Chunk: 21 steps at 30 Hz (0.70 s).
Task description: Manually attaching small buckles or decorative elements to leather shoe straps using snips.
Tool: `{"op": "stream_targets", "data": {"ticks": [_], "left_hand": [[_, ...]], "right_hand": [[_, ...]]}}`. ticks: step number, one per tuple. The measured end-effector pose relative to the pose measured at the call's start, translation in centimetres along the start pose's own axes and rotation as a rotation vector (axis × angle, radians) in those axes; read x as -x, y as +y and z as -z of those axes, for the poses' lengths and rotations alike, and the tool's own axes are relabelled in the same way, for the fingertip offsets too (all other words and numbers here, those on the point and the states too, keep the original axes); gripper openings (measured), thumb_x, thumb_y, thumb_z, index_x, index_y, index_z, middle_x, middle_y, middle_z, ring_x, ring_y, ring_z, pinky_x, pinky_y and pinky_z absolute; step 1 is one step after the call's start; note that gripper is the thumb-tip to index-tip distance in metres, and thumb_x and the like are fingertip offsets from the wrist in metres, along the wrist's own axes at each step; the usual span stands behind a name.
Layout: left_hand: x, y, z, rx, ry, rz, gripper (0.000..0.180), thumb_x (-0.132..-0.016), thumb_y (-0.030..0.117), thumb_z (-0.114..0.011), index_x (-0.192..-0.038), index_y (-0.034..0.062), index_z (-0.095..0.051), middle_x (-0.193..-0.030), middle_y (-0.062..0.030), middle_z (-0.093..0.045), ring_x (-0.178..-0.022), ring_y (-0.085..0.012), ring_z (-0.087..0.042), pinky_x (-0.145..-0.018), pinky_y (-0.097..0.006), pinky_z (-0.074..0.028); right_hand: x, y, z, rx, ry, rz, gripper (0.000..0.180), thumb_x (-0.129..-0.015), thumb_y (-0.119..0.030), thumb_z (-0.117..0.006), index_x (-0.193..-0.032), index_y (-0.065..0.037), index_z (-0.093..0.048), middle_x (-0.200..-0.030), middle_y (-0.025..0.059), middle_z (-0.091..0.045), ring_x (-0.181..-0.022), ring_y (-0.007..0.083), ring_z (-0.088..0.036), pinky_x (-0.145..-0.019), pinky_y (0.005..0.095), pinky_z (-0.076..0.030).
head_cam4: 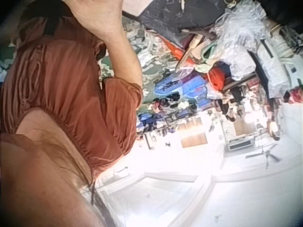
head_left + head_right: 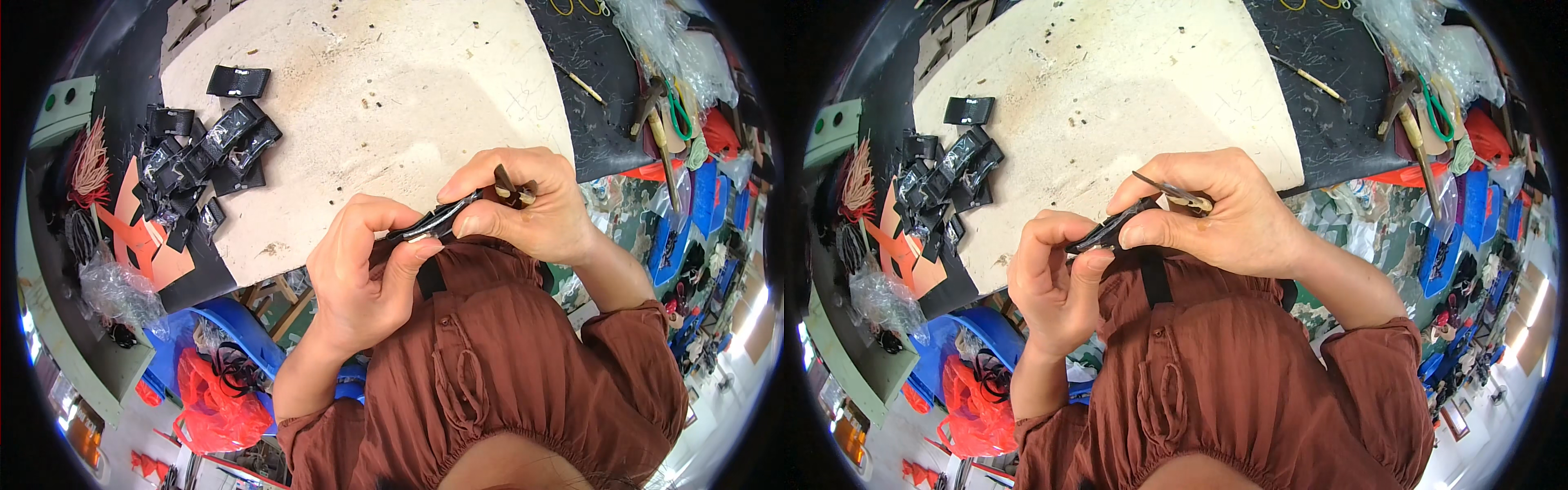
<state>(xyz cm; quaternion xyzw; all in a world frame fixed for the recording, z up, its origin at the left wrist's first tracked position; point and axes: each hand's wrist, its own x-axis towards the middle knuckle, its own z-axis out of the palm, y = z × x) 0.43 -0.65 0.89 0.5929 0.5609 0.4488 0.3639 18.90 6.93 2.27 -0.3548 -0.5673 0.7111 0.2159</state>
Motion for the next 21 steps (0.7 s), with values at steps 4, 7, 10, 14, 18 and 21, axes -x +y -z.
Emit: {"op": "stream_targets", "data": {"ticks": [4, 7, 10, 14, 18, 21], "left_hand": [[-0.08, -0.27, -0.05, 0.0, 0.006, -0.082, 0.02, -0.074, 0.005, -0.073, -0.087, 0.0013, -0.058, -0.075, -0.0091, -0.06, -0.061, -0.0198, -0.058, -0.056, -0.027, -0.046], [-0.23, -0.93, -0.09, 0.091, -0.016, -0.093, 0.019, -0.075, 0.003, -0.072, -0.089, 0.0004, -0.058, -0.077, -0.0099, -0.06, -0.061, -0.0189, -0.058, -0.056, -0.027, -0.047], [0.05, -0.83, -0.16, 0.201, -0.031, -0.018, 0.02, -0.076, 0.003, -0.071, -0.091, -0.0003, -0.057, -0.078, -0.0101, -0.06, -0.062, -0.0176, -0.058, -0.055, -0.026, -0.046], [0.24, -0.64, 0.16, 0.18, -0.077, -0.06, 0.022, -0.079, 0.005, -0.07, -0.093, -0.0005, -0.055, -0.076, -0.0102, -0.059, -0.06, -0.0163, -0.057, -0.053, -0.025, -0.045], [0.36, -0.79, 0.05, 0.231, -0.066, -0.109, 0.022, -0.08, 0.007, -0.069, -0.091, -0.0004, -0.052, -0.072, -0.01, -0.058, -0.057, -0.0157, -0.055, -0.05, -0.025, -0.043], [0.25, -0.79, -0.26, 0.244, -0.048, -0.116, 0.022, -0.08, 0.007, -0.069, -0.089, -0.0001, -0.051, -0.069, -0.0092, -0.057, -0.055, -0.0157, -0.054, -0.049, -0.024, -0.042]], "right_hand": [[-0.09, 0.16, -0.44, 0.078, 0.025, 0.079, 0.019, -0.082, -0.009, -0.068, -0.098, 0.001, -0.064, -0.085, 0.0034, -0.065, -0.079, 0.0059, -0.057, -0.07, 0.0224, -0.048], [-0.03, -0.37, -0.04, 0.037, -0.035, 0.012, 0.019, -0.082, -0.007, -0.068, -0.098, 0.001, -0.064, -0.085, 0.0037, -0.065, -0.081, 0.0059, -0.057, -0.071, 0.0224, -0.047], [0.02, 0.31, -0.19, 0.052, -0.021, 0.126, 0.023, -0.077, -0.009, -0.074, -0.096, 0.001, -0.066, -0.085, 0.0063, -0.066, -0.073, 0.0089, -0.061, -0.065, 0.0224, -0.047], [-0.01, 0.32, -0.11, 0.01, -0.041, 0.083, 0.023, -0.076, -0.01, -0.074, -0.094, 0.001, -0.066, -0.083, 0.0055, -0.066, -0.072, 0.0085, -0.06, -0.063, 0.0223, -0.046], [0.09, 0.05, -0.26, -0.034, -0.08, 0.043, 0.016, -0.08, -0.009, -0.07, -0.091, 0.0, -0.064, -0.079, 0.0023, -0.063, -0.071, 0.0056, -0.055, -0.063, 0.0211, -0.044], [0.31, 0.21, -0.63, -0.056, -0.053, 0.041, 0.013, -0.081, -0.009, -0.068, -0.089, -0.001, -0.062, -0.075, 0.0, -0.06, -0.067, 0.0031, -0.05, -0.059, 0.0196, -0.04]]}}
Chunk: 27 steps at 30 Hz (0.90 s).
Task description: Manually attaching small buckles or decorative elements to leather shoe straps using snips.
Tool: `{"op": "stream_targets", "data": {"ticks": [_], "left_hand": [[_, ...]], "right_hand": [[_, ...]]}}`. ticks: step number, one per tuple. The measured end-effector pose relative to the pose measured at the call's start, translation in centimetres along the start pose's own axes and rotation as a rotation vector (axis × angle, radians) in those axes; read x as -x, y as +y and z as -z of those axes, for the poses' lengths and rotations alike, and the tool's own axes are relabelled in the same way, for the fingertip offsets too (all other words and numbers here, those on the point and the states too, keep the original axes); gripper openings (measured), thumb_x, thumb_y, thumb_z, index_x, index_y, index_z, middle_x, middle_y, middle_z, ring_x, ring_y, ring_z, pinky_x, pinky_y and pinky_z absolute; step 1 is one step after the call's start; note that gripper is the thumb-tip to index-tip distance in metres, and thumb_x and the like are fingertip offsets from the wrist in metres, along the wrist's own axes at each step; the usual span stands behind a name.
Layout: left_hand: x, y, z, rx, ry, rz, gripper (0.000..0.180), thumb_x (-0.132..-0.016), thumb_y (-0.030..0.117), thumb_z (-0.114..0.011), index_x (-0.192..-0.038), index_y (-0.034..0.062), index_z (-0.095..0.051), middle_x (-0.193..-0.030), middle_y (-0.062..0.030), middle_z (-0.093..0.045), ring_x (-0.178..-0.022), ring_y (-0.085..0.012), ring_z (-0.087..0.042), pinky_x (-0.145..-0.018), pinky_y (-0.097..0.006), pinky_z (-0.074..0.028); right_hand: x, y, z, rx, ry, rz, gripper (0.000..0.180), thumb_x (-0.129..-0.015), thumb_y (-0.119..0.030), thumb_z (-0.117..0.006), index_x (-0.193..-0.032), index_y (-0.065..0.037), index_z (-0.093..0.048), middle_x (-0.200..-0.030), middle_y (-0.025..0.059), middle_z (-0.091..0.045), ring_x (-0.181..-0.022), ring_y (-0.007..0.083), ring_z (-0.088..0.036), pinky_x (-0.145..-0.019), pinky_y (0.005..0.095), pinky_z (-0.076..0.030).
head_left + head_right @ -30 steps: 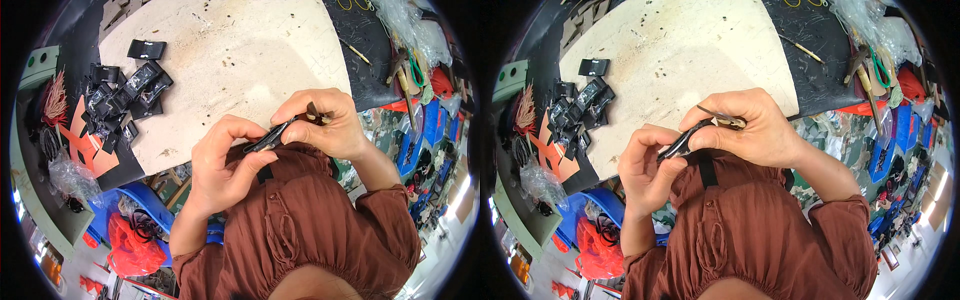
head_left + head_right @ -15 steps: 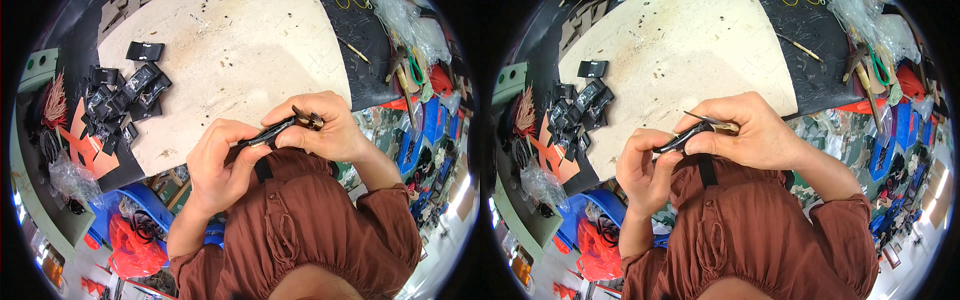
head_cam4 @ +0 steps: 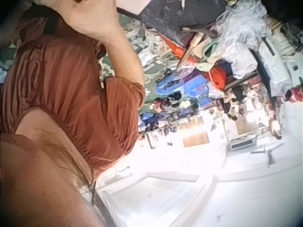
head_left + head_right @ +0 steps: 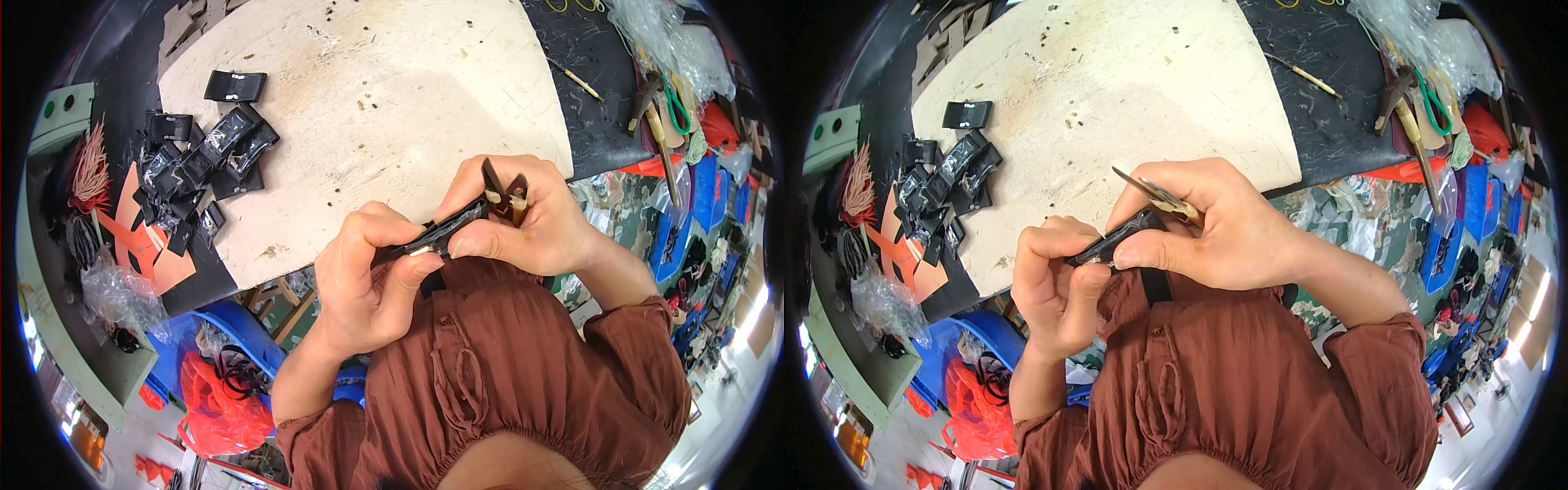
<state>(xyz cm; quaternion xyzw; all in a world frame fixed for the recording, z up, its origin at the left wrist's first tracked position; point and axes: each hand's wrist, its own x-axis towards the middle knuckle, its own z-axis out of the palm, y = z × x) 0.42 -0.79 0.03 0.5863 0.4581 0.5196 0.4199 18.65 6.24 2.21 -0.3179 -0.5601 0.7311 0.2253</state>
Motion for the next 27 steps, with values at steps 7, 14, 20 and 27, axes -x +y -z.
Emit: {"op": "stream_targets", "data": {"ticks": [7, 14, 20, 27], "left_hand": [[0.2, 0.0, -0.3, 0.001, 0.033, 0.05, 0.021, -0.081, 0.007, -0.069, -0.088, 0.0004, -0.05, -0.068, -0.0081, -0.056, -0.054, -0.0136, -0.05, -0.049, -0.024, -0.039], [0.1, -0.5, 0.5, 0.186, -0.03, 0.172, 0.016, -0.081, 0.005, -0.066, -0.088, -0.0001, -0.052, -0.069, -0.0069, -0.056, -0.06, -0.0113, -0.051, -0.055, -0.024, -0.039], [0.2, -0.3, 0.5, 0.136, -0.003, 0.218, 0.015, -0.082, 0.005, -0.066, -0.089, -0.002, -0.056, -0.076, -0.0077, -0.059, -0.066, -0.0115, -0.054, -0.061, -0.023, -0.042], [-0.4, -0.7, 0.8, 0.395, 0.041, 0.284, 0.022, -0.085, -0.002, -0.061, -0.107, -0.0043, -0.059, -0.09, -0.008, -0.061, -0.081, -0.0112, -0.055, -0.072, -0.023, -0.044]], "right_hand": [[0.2, 0.6, -0.6, -0.005, 0.09, 0.054, 0.016, -0.081, -0.013, -0.069, -0.085, -0.003, -0.058, -0.07, -0.0032, -0.055, -0.06, 0.0019, -0.04, -0.053, 0.0188, -0.032], [-0.2, 0.9, 0.0, -0.037, 0.002, 0.017, 0.017, -0.08, -0.013, -0.071, -0.083, -0.004, -0.056, -0.069, -0.0044, -0.05, -0.06, 0.0022, -0.038, -0.053, 0.0196, -0.031], [-0.1, 0.8, 0.0, -0.014, 0.063, -0.012, 0.019, -0.079, -0.015, -0.073, -0.084, -0.004, -0.058, -0.069, -0.0037, -0.054, -0.061, 0.0018, -0.043, -0.053, 0.0193, -0.034], [-0.4, 0.6, 0.8, -0.22, 0.014, -0.225, 0.025, -0.081, -0.019, -0.07, -0.093, 0.002, -0.063, -0.058, -0.0007, -0.053, -0.045, 0.0034, -0.044, -0.04, 0.0182, -0.031]]}}
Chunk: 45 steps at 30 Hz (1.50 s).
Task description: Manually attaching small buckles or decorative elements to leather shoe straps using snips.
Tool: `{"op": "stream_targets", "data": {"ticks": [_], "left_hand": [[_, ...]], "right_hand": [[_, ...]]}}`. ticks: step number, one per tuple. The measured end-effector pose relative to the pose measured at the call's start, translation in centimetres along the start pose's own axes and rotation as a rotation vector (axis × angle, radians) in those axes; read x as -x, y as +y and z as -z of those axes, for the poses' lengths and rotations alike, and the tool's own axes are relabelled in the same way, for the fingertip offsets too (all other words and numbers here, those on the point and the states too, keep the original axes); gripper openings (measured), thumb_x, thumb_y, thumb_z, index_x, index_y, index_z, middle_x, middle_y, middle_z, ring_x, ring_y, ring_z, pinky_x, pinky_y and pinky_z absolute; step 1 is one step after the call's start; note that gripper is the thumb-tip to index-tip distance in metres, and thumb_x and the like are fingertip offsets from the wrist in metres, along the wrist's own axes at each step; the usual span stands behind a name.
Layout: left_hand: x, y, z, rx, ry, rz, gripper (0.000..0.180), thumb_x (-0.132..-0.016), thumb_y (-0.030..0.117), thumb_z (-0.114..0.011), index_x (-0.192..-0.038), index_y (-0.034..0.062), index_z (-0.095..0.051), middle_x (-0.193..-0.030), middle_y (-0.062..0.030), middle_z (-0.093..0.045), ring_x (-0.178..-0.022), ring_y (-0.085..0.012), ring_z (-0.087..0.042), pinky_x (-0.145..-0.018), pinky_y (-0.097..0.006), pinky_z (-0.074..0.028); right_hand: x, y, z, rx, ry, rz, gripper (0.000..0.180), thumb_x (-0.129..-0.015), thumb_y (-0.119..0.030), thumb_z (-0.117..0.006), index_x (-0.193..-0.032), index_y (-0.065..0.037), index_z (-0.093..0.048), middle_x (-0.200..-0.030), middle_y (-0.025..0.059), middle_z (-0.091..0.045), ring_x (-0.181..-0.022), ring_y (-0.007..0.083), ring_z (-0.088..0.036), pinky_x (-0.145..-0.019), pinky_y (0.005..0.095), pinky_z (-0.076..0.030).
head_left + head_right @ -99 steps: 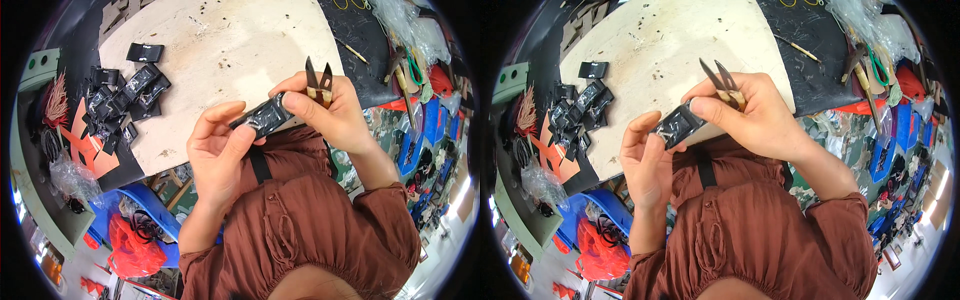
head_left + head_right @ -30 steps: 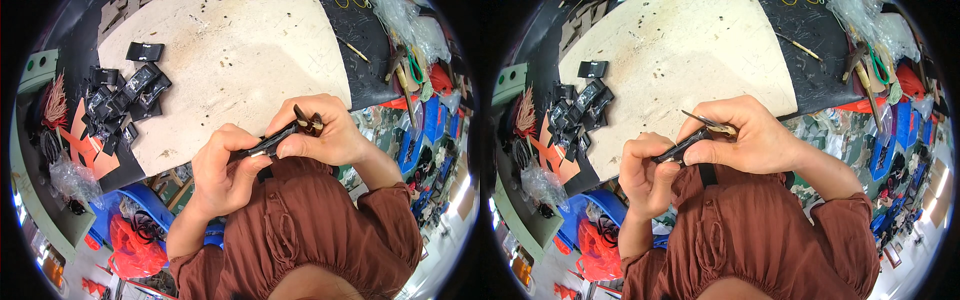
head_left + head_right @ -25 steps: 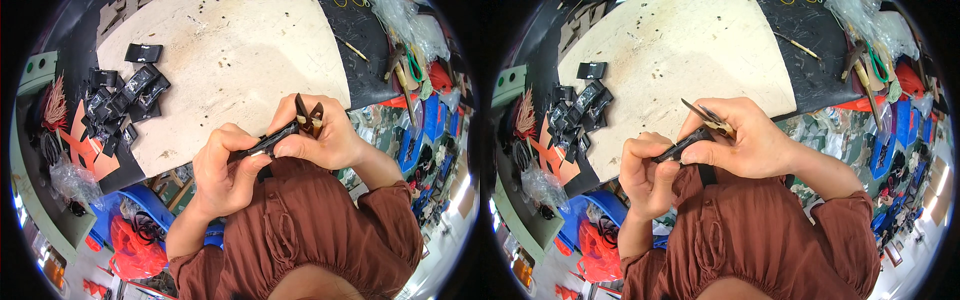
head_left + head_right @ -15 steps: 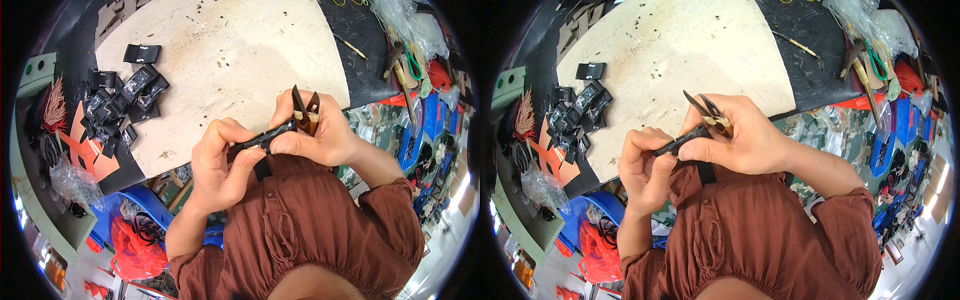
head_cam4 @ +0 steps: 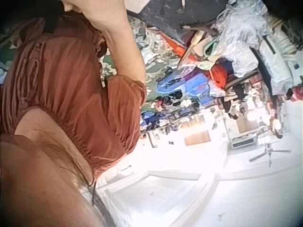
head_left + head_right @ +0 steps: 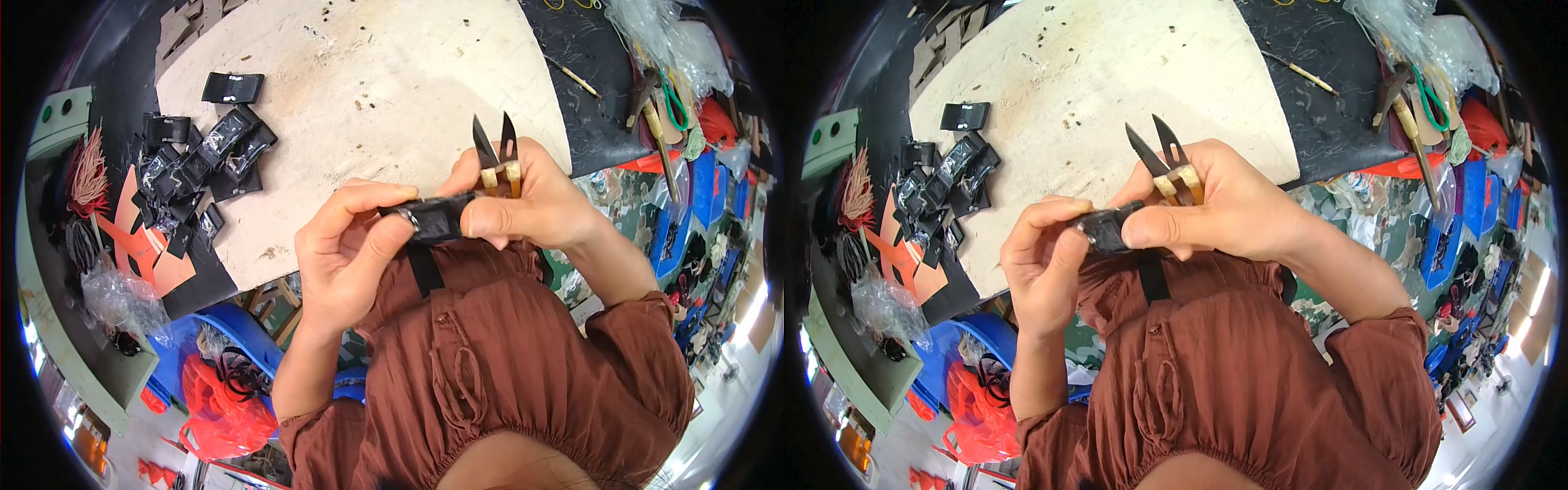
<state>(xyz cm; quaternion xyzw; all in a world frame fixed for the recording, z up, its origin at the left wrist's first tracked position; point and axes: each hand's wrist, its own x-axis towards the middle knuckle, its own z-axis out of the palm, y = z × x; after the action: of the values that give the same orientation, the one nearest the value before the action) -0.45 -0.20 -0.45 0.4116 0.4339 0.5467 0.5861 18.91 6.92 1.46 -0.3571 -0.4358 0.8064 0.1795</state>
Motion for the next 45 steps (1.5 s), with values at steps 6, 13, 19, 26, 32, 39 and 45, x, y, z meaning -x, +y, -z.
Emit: {"op": "stream_targets", "data": {"ticks": [6, 13, 19, 26, 32, 39, 45], "left_hand": [[0.0, 0.1, 0.3, 0.001, -0.025, 0.036, 0.022, -0.087, 0.001, -0.059, -0.108, -0.0054, -0.06, -0.091, -0.0084, -0.061, -0.081, -0.011, -0.056, -0.073, -0.023, -0.044], [0.0, 0.4, 0.0, 0.237, 0.102, 0.294, 0.031, -0.088, 0.0, -0.058, -0.118, -0.0055, -0.054, -0.092, -0.0082, -0.063, -0.084, -0.0117, -0.059, -0.076, -0.023, -0.047], [-0.3, -0.3, -1.0, 0.352, 0.086, 0.274, 0.033, -0.084, -0.006, -0.06, -0.115, -0.0021, -0.05, -0.1, -0.0081, -0.059, -0.091, -0.0144, -0.059, -0.081, -0.028, -0.049], [-0.2, -1.5, -1.8, 0.589, 0.234, 0.168, 0.025, -0.084, -0.001, -0.062, -0.105, 0.003, -0.049, -0.104, -0.0104, -0.058, -0.099, -0.0204, -0.059, -0.088, -0.034, -0.049], [0.1, -1.3, -1.6, 0.529, 0.17, 0.186, 0.029, -0.08, -0.007, -0.063, -0.105, 0.0019, -0.05, -0.104, -0.0118, -0.059, -0.1, -0.0185, -0.058, -0.087, -0.032, -0.049], [0.4, -0.6, 0.0, 0.217, 0.097, 0.089, 0.026, -0.083, -0.004, -0.062, -0.109, -0.005, -0.057, -0.098, -0.0115, -0.062, -0.087, -0.0143, -0.06, -0.078, -0.026, -0.05], [0.5, -0.5, -0.3, 0.333, 0.016, 0.134, 0.021, -0.087, -0.002, -0.058, -0.107, -0.0059, -0.058, -0.097, -0.0112, -0.063, -0.087, -0.0135, -0.06, -0.075, -0.025, -0.05]], "right_hand": [[-0.2, 0.1, 0.1, -0.157, 0.003, -0.057, 0.033, -0.087, -0.026, -0.064, -0.101, 0.003, -0.063, -0.054, -0.0012, -0.049, -0.043, 0.002, -0.038, -0.038, 0.0186, -0.026], [-0.8, 0.3, 0.2, 0.021, 0.151, 0.022, 0.03, -0.088, -0.023, -0.061, -0.103, 0.003, -0.062, -0.056, -0.0044, -0.049, -0.045, 0.0008, -0.037, -0.042, 0.017, -0.026], [-1.4, -1.4, -0.6, 0.066, 0.266, 0.097, 0.03, -0.086, -0.018, -0.064, -0.108, 0.002, -0.057, -0.072, -0.0014, -0.059, -0.052, 0.0016, -0.044, -0.048, 0.0167, -0.035], [-1.2, 0.8, -0.9, 0.444, 0.24, 0.457, 0.022, -0.078, -0.008, -0.071, -0.099, -0.002, -0.064, -0.08, 0.0008, -0.056, -0.056, 0.0032, -0.041, -0.051, 0.0192, -0.034], [-0.5, 0.7, -1.3, 0.404, 0.306, 0.399, 0.029, -0.076, -0.007, -0.073, -0.103, -0.002, -0.063, -0.079, -0.0002, -0.057, -0.058, 0.0022, -0.043, -0.049, 0.0195, -0.034], [-0.4, 0.4, -0.6, 0.217, 0.13, 0.308, 0.02, -0.082, -0.011, -0.069, -0.098, 0.0, -0.065, -0.074, 0.0003, -0.062, -0.056, 0.0022, -0.05, -0.049, 0.017, -0.039], [-0.3, -0.4, 0.7, -0.096, -0.058, 0.027, 0.021, -0.081, -0.01, -0.07, -0.099, 0.001, -0.066, -0.065, 0.0011, -0.061, -0.046, 0.0023, -0.047, -0.042, 0.0171, -0.037]]}}
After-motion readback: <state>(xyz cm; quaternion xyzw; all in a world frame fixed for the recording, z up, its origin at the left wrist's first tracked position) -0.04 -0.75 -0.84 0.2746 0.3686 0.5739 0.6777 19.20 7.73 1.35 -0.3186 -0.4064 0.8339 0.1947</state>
